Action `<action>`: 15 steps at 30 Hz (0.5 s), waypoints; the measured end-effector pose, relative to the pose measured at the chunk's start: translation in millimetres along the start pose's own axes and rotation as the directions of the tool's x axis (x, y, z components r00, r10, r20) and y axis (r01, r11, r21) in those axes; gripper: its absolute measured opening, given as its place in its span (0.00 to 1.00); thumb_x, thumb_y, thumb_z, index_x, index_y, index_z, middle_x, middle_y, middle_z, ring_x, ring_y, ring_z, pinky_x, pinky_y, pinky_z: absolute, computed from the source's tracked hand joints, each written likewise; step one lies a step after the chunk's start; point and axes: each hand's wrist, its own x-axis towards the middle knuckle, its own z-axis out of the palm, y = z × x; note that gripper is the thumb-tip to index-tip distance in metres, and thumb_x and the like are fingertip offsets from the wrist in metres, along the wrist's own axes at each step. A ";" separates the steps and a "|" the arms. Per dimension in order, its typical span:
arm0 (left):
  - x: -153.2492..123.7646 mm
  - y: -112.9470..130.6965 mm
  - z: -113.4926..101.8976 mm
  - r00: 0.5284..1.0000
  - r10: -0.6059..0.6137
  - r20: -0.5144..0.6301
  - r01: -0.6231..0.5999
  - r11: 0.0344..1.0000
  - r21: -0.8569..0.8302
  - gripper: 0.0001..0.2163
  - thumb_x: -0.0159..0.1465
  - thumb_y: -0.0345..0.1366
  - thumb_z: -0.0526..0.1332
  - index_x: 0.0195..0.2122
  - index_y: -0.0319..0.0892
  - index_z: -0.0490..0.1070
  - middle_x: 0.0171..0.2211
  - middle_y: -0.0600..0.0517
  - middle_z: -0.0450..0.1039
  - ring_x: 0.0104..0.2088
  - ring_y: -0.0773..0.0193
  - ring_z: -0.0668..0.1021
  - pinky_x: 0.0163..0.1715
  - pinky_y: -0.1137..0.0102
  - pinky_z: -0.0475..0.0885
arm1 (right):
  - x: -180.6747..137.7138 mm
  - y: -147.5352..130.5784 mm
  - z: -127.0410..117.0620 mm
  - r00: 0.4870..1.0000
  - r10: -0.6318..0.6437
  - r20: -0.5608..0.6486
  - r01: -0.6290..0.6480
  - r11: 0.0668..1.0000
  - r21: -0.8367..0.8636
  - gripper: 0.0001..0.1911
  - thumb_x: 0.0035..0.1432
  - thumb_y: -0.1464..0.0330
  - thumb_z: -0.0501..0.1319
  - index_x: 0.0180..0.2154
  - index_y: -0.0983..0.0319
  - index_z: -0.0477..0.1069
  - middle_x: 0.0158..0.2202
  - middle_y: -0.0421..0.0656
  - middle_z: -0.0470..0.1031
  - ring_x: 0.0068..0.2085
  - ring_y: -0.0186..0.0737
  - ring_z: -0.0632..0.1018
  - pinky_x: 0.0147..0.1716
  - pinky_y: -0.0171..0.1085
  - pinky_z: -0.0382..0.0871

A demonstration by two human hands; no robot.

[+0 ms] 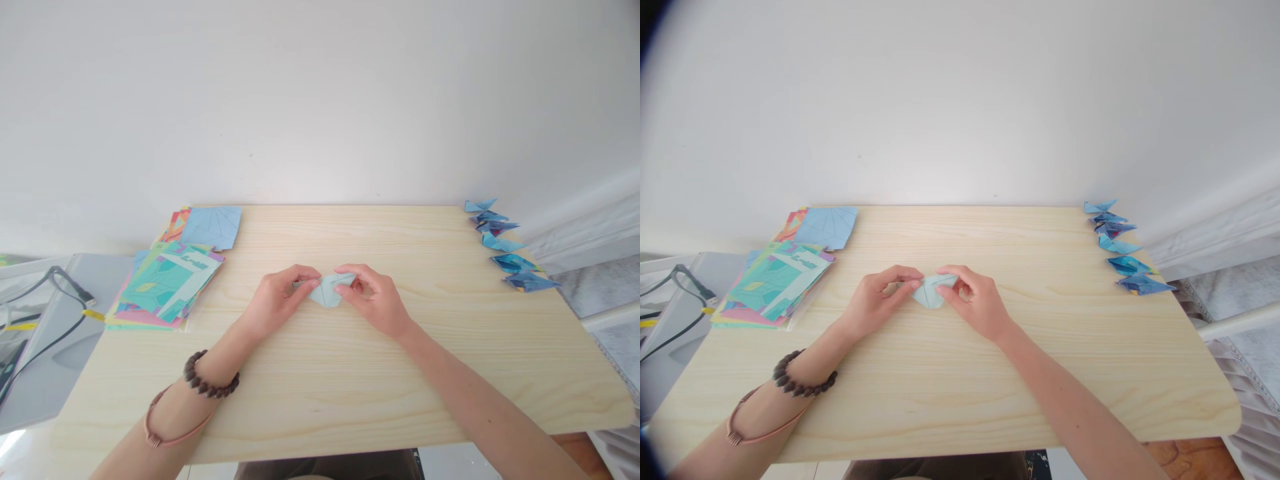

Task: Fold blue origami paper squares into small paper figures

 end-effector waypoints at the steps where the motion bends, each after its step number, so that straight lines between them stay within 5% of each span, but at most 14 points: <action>1: -0.2 0.1 -0.3 0.999 0.029 0.012 -0.029 1.000 0.008 0.11 0.62 0.41 0.56 0.42 0.42 0.70 0.38 0.50 0.75 0.38 0.63 0.76 0.38 0.70 0.71 | 0.0 0.6 0.6 1.000 0.004 -0.014 -0.004 1.000 0.003 0.13 0.56 0.62 0.58 0.43 0.57 0.69 0.27 0.38 0.70 0.27 0.33 0.69 0.28 0.33 0.66; 5: -0.5 -0.9 -1.8 0.988 0.137 0.071 -0.140 0.989 0.038 0.16 0.61 0.40 0.58 0.50 0.44 0.67 0.43 0.48 0.73 0.41 0.62 0.75 0.42 0.69 0.70 | 0.7 3.1 1.8 0.996 0.043 -0.077 -0.038 0.997 0.067 0.12 0.55 0.61 0.58 0.42 0.57 0.71 0.29 0.40 0.73 0.28 0.34 0.72 0.29 0.34 0.69; 15: -2.4 -0.9 -0.2 0.987 0.161 0.025 -0.162 0.986 0.044 0.15 0.63 0.38 0.57 0.50 0.45 0.68 0.32 0.52 0.72 0.29 0.70 0.72 0.30 0.75 0.69 | -1.8 2.1 3.5 0.996 0.045 -0.072 -0.035 0.991 0.126 0.13 0.58 0.64 0.56 0.45 0.56 0.71 0.39 0.42 0.75 0.34 0.36 0.76 0.33 0.36 0.75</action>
